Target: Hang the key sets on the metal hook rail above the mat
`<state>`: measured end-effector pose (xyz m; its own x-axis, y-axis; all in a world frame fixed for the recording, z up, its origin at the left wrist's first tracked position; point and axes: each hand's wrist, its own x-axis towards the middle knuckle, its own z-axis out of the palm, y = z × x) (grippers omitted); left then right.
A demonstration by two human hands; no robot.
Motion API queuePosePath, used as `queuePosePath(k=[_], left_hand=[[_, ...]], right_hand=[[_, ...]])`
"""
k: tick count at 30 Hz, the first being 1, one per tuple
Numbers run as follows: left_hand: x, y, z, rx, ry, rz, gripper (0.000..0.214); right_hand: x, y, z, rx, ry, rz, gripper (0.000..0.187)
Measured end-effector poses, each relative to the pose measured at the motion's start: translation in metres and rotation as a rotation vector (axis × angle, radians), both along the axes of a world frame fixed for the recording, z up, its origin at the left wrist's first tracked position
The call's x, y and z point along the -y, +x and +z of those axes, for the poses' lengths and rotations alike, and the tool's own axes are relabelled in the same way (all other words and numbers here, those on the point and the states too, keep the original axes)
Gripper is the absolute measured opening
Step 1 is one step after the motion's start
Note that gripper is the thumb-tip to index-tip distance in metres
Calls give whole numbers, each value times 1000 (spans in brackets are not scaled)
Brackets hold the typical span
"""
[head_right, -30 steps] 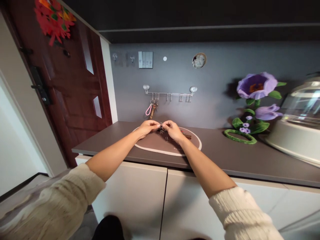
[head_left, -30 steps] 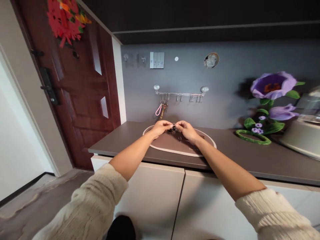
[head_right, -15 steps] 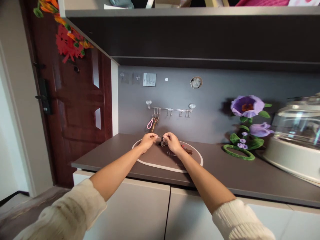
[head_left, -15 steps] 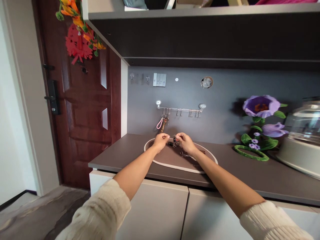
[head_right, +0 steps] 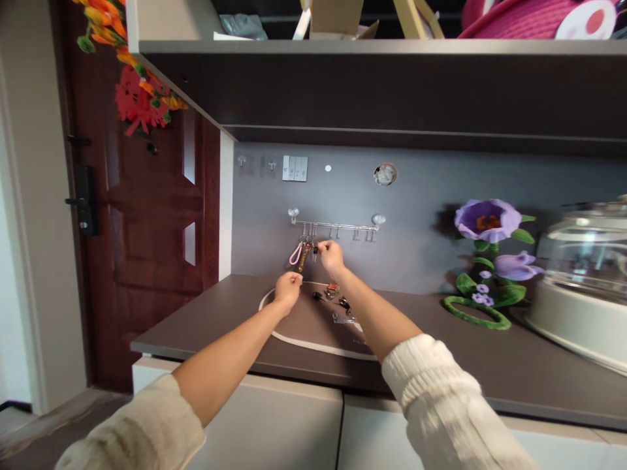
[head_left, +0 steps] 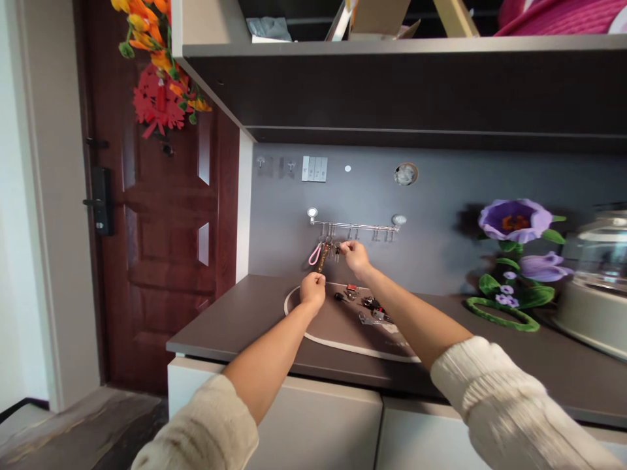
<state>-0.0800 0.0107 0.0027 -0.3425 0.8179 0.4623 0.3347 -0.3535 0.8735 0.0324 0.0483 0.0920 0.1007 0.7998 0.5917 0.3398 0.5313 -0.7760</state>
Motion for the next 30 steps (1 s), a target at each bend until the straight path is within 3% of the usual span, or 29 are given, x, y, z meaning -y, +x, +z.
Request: queuePosePath(k=[6,17,30], left_hand=[[3,2,2,-6,11,-21,16],[5,3,5,-55,9,-20,18],[3,4,4,-60,15,-22,16]], right_hand=[[-19,-16,18,-55,-14,-109,16],[-31,-34,25,-29,36,-324,20],[-37,-34,21,12,7,-346,22]])
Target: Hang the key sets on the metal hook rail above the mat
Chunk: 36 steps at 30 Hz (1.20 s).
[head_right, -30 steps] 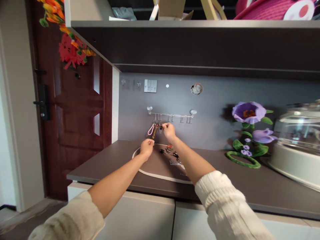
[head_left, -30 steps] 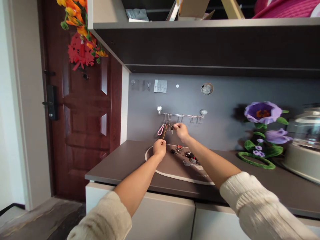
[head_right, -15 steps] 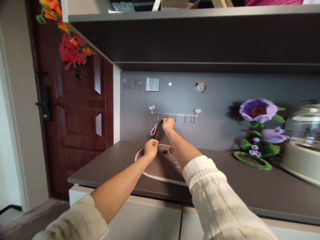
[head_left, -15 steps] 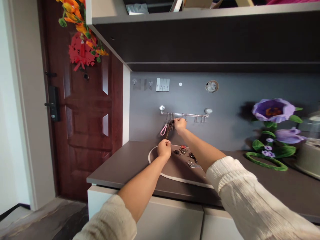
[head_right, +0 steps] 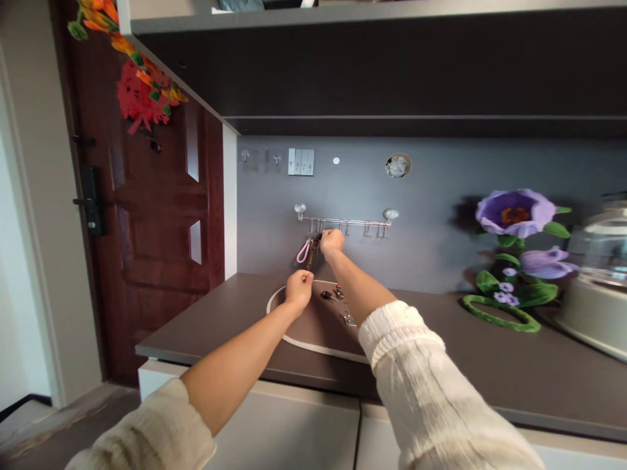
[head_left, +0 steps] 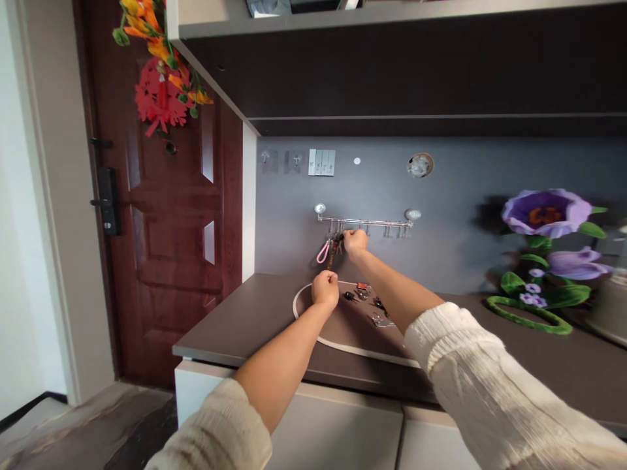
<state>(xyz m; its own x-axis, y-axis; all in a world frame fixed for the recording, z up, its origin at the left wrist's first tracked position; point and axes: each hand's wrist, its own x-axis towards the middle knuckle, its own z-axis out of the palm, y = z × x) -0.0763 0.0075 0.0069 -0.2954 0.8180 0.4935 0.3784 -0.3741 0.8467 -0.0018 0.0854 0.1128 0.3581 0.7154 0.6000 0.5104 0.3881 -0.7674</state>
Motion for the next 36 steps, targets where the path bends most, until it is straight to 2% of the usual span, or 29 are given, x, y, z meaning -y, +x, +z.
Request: queuePosePath(k=[9,23,29,36], left_hand=[[-2,-1,-1,10,-10,4,16],[-10,-2,-7,18,-18,-12,14],[-8,-3,-5,8,-26,-34,13],[0,-5,-2,-155,-17,-81,11]], right_hand=[[-6,5,-12,-25,12,41,21],[-8,14,-14,-56,-42,160,15],[11,22,-12,-98,-70,199,14],[43,37,-19,-88,-72,359,11]])
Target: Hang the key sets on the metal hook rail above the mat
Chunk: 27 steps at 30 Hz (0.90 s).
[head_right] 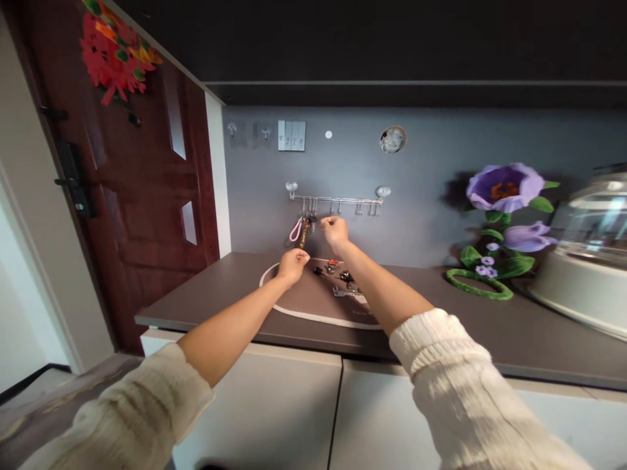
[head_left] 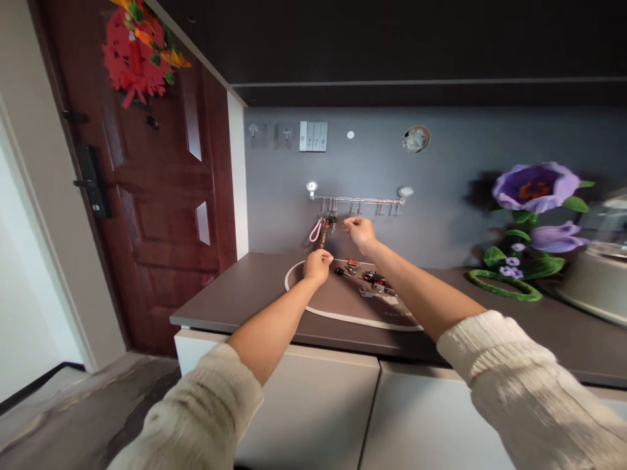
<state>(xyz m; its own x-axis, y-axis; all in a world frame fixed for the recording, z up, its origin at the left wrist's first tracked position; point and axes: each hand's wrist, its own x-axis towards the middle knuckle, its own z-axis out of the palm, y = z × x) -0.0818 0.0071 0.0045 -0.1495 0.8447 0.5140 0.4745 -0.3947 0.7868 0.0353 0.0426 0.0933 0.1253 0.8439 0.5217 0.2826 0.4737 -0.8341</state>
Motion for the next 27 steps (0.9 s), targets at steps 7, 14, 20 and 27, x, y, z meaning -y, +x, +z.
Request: queuePosePath(k=[7,14,20,27], left_hand=[[8,0,2,-245,21,-3,9],[13,0,3,-472,-84,-1,12],[15,0,3,-598,-102,5,17],[10,0,1,-647,-77,30,18]], right_hand=[[25,21,-35,213,34,55,13],[42,45,-60,593,-7,-36,13],[41,46,-63,840,-27,-71,14],[36,42,-70,930,-35,-62,16]])
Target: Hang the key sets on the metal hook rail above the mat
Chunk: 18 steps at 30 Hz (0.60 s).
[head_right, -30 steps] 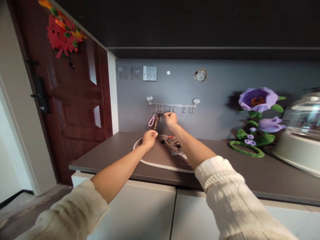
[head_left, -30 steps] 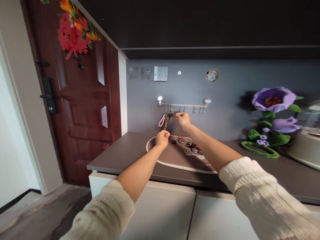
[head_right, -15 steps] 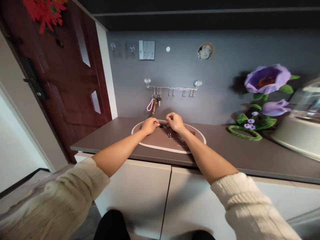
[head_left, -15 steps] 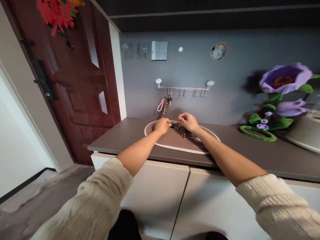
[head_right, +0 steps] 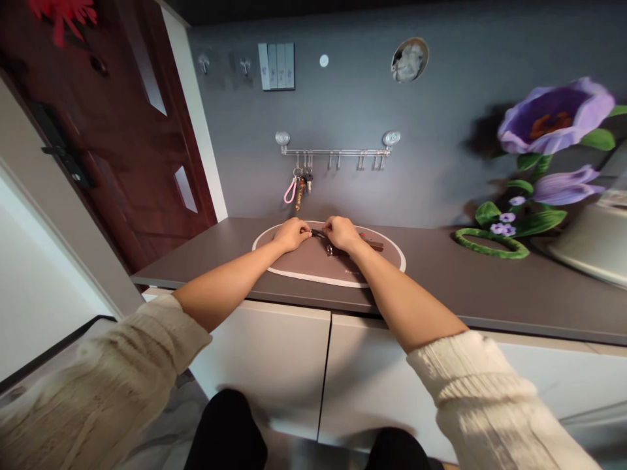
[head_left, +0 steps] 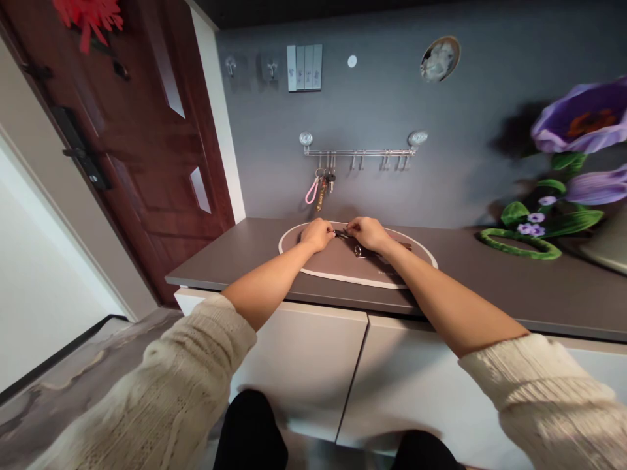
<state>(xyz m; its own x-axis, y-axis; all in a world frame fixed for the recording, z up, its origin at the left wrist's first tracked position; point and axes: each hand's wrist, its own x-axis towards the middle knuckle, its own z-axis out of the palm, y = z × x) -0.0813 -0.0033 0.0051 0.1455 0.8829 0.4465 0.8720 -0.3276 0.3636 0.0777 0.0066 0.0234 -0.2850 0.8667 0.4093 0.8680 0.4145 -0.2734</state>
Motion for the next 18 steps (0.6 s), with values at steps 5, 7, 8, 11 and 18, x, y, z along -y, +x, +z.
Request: queuePosePath(k=[5,7,8,11,18], left_hand=[[-6,-2,-4,11,28,1,20],[-8,-3,-5,21,40,3,21],[-9,-3,-5,26,49,1,20],[-8,-4,-5,42,78,-20,20],[-3,-3,-2,101,104,-27,19]], right_hand=[[2,-1,0,-9,-7,17,16],[3,-2,0,-5,-5,13,16],[3,-2,0,-2,-4,11,16],[4,-2,-1,1,-9,15,16],[6,-3,1,5,-21,6,16]])
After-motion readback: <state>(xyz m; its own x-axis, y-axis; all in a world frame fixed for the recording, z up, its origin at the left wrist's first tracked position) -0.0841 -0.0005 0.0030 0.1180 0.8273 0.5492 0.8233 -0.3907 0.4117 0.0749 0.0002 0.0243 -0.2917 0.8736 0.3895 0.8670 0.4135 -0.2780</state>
